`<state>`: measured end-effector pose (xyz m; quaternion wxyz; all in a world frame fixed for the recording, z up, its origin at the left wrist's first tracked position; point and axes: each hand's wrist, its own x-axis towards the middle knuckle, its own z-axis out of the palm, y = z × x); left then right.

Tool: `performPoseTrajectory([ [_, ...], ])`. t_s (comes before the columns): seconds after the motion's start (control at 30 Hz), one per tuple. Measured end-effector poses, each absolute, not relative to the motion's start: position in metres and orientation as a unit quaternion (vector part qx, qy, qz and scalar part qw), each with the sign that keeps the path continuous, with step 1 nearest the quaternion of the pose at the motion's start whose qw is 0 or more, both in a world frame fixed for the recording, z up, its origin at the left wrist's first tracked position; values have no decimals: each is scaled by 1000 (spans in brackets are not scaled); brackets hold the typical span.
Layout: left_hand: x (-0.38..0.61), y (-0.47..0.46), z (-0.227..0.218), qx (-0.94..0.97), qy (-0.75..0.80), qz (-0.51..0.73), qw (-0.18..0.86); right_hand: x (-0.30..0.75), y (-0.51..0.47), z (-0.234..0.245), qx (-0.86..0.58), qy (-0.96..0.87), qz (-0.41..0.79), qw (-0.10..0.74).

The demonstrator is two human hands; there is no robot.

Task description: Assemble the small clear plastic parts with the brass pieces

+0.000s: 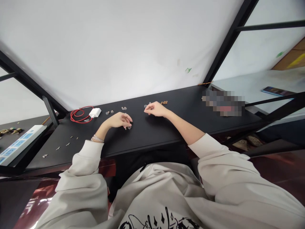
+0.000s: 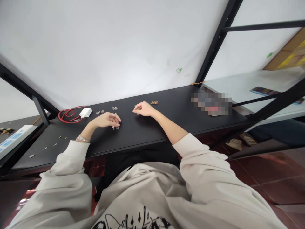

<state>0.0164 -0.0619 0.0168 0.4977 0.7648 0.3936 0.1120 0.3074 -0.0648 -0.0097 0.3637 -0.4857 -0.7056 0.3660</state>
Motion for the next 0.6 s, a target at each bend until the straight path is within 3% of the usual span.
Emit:
performPoseTrajectory([
  [0.37,103,-41,13,796,406,133,428,305,-73,-1,-498,-761,328,255],
  [0.5,115,-40,8,768,414,225,435,310,-69,-3,-523,-766,276,251],
  [0.6,113,-40,1,739,403,303,447,313,-70,-3,-528,-746,309,264],
])
